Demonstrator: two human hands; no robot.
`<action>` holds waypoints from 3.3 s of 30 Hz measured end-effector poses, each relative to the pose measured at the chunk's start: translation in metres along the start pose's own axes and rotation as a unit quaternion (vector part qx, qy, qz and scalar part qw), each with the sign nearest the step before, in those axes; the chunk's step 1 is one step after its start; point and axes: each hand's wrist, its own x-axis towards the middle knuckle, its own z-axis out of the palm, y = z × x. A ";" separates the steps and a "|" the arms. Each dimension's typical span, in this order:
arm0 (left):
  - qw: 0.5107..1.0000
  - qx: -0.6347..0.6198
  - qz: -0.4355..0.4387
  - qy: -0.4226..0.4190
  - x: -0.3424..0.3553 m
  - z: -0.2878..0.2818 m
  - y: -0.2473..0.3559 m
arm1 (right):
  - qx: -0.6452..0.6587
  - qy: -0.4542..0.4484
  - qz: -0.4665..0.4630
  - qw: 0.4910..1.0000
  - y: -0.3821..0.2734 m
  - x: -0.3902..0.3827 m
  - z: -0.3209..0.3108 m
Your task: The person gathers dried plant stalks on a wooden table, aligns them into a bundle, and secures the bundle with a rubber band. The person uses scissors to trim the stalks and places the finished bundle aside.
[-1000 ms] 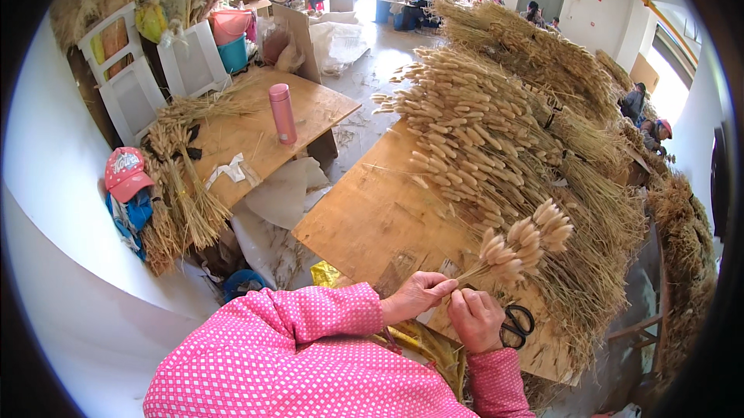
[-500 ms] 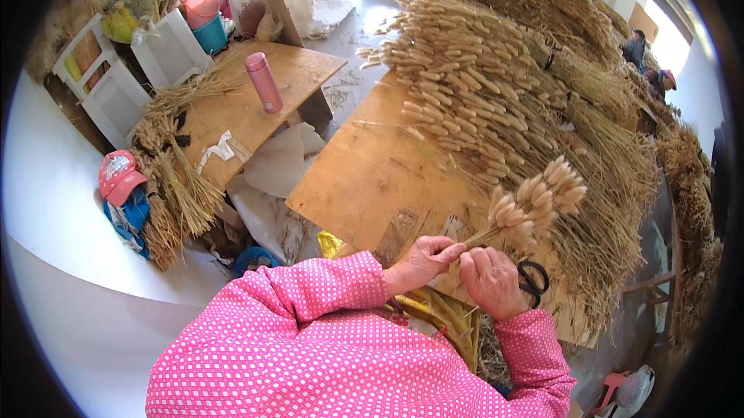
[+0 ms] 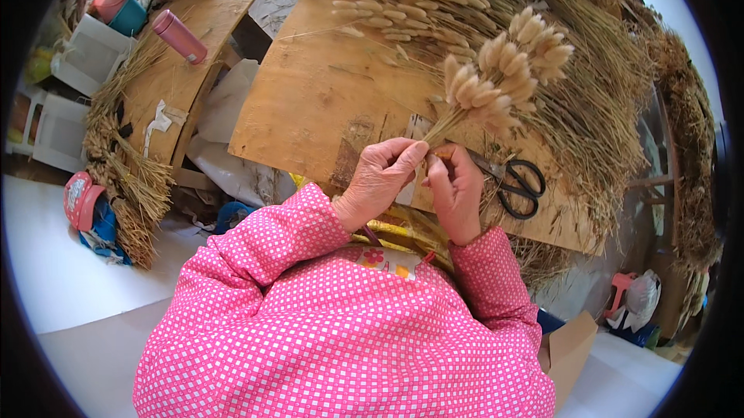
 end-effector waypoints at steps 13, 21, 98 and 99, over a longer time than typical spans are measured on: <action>0.996 -0.061 -0.056 -0.013 0.000 -0.008 0.009 | -0.088 0.000 0.106 0.990 -0.008 0.002 -0.020; 0.999 0.004 -0.052 0.006 -0.001 -0.004 0.005 | -0.356 0.016 -0.370 0.858 -0.007 0.010 -0.016; 1.000 -0.021 -0.021 0.005 -0.006 -0.007 0.010 | 0.006 -0.038 0.045 0.998 -0.012 0.007 -0.020; 0.999 -0.034 -0.024 0.000 -0.005 -0.007 0.010 | -0.099 0.000 -0.065 0.993 -0.012 0.005 -0.019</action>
